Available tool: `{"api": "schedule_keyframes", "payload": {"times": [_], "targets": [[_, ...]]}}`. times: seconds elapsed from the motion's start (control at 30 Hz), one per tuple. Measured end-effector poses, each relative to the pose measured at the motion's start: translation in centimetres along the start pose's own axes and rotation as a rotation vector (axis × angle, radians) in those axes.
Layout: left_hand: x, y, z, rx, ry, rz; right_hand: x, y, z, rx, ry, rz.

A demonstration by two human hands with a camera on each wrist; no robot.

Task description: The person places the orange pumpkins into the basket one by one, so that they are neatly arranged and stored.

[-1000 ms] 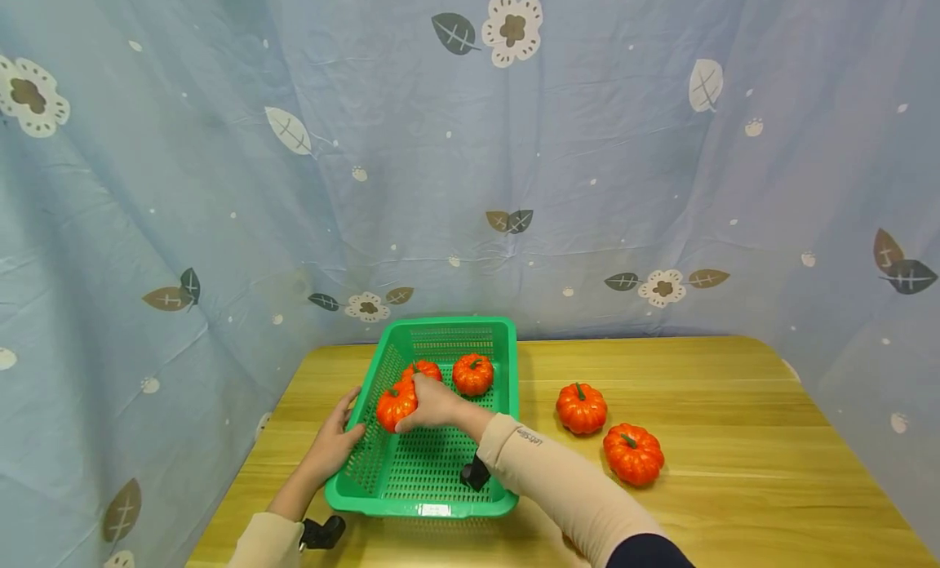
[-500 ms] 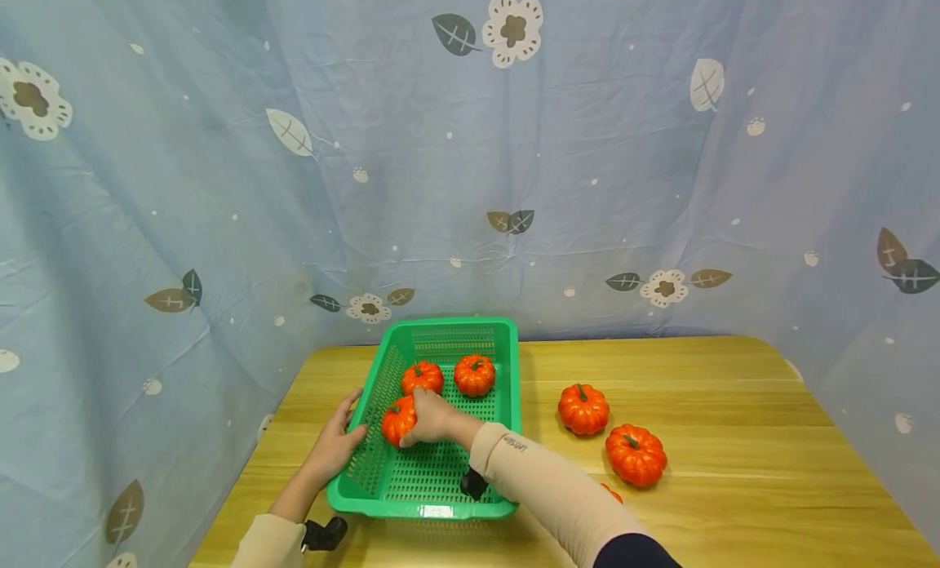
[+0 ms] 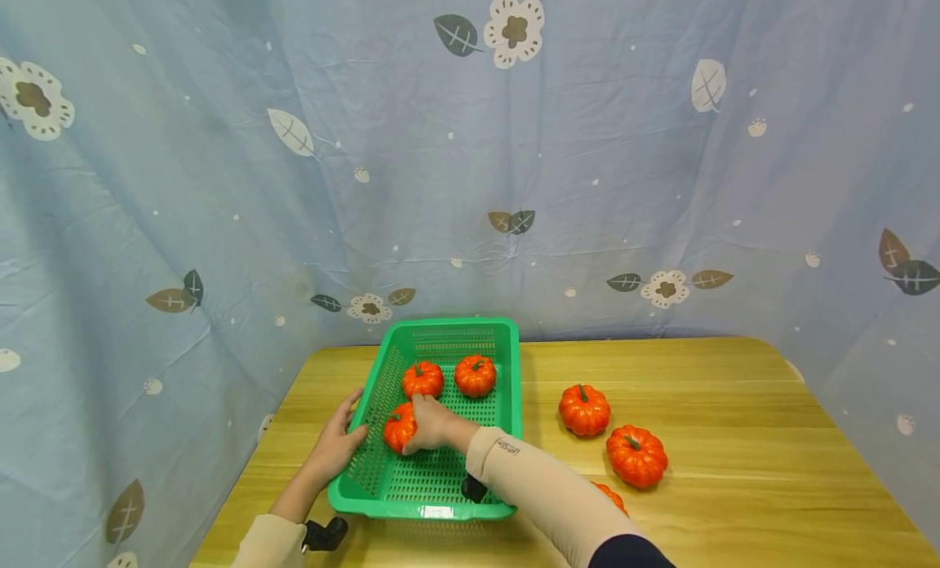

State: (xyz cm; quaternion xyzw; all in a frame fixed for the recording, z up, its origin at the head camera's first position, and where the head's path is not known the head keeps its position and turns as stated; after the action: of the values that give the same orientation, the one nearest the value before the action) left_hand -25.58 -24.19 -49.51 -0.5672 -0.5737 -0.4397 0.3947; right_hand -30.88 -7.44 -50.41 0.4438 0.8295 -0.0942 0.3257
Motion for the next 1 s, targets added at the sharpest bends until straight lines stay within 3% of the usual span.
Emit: {"api": "schedule_keyframes", "payload": {"times": [0.23,0.4,0.57,0.9,1.0], "targets": [[2.4,1.2,0.1,-0.016,-0.012,0.006,0.1,0.2,0.0,-0.016,-0.011,0.027],[2.9,1.6,0.1,-0.01,-0.024,0.014,0.3,0.0,0.1,-0.026,-0.032,0.043],[2.7,1.5,0.1,-0.006,-0.021,0.014,0.6,0.0,0.3,-0.03,-0.017,0.041],[-0.2,-0.1,0.0,0.011,-0.021,0.018,0.7,-0.2,0.4,-0.041,-0.024,0.052],[-0.4,-0.1,0.0,0.016,-0.033,0.022,0.7,-0.2,0.3,-0.042,-0.037,0.051]]}}
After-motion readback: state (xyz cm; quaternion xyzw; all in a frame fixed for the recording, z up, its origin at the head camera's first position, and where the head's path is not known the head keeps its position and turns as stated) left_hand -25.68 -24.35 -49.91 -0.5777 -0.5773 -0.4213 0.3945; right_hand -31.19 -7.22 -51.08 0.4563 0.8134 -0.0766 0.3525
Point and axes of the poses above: each hand's wrist, its own y-axis away from the middle knuckle, its own z-axis out of the palm, x = y × z, the point moved 4 cm from there along -y, towards the middle knuckle, and after that the axes turned 1 degree about y, right-handed, at the moved point
